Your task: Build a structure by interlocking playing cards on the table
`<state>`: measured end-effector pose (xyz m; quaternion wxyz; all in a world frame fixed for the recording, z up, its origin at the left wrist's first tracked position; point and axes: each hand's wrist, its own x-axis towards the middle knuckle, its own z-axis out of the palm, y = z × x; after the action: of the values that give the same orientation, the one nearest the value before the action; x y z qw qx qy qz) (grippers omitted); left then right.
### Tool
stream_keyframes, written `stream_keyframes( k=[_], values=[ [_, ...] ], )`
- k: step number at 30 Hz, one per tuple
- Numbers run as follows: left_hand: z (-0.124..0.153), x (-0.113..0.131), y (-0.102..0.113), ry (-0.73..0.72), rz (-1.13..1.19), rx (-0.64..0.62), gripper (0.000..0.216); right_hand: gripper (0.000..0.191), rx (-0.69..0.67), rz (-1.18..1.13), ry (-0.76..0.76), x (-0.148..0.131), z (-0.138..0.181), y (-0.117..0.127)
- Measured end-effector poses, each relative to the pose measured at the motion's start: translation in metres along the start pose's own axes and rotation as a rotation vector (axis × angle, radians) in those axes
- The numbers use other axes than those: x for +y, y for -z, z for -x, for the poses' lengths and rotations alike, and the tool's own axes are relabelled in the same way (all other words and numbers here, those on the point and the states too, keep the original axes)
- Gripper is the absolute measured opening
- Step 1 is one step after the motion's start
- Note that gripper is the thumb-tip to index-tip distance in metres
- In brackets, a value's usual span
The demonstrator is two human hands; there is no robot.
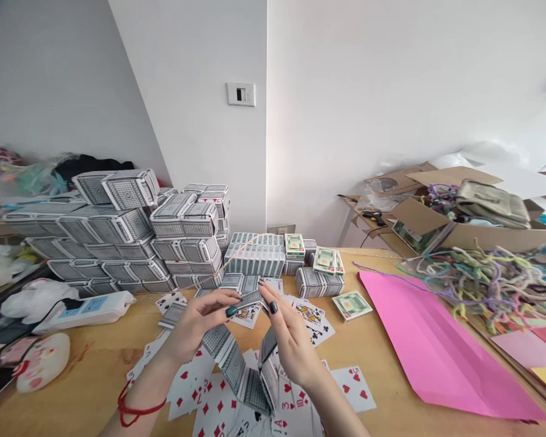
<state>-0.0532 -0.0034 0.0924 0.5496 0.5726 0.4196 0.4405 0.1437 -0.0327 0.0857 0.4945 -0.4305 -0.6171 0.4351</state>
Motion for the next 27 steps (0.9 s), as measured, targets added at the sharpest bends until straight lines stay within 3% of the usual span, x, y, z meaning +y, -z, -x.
stream_keyframes(
  k=[6,10,16,23,27],
  values=[
    [0.000,-0.001,-0.007,0.092,0.026,0.013,0.018,0.044,-0.039,0.049,-0.061,0.006,-0.004,0.000],
    [0.000,-0.001,-0.010,0.139,0.058,0.032,0.021,0.049,-0.015,-0.109,-0.140,0.006,-0.007,0.003],
    [-0.003,-0.002,-0.007,0.212,0.207,0.191,0.024,0.055,0.070,-0.220,-0.226,0.014,-0.012,0.016],
    [-0.007,-0.002,-0.004,0.141,0.599,0.505,0.029,0.056,-0.166,-0.212,-0.309,0.010,-0.011,0.029],
    [-0.007,-0.001,-0.005,0.080,0.678,0.576,0.027,0.071,-0.258,-0.283,-0.328,0.006,-0.009,0.027]
  ],
)
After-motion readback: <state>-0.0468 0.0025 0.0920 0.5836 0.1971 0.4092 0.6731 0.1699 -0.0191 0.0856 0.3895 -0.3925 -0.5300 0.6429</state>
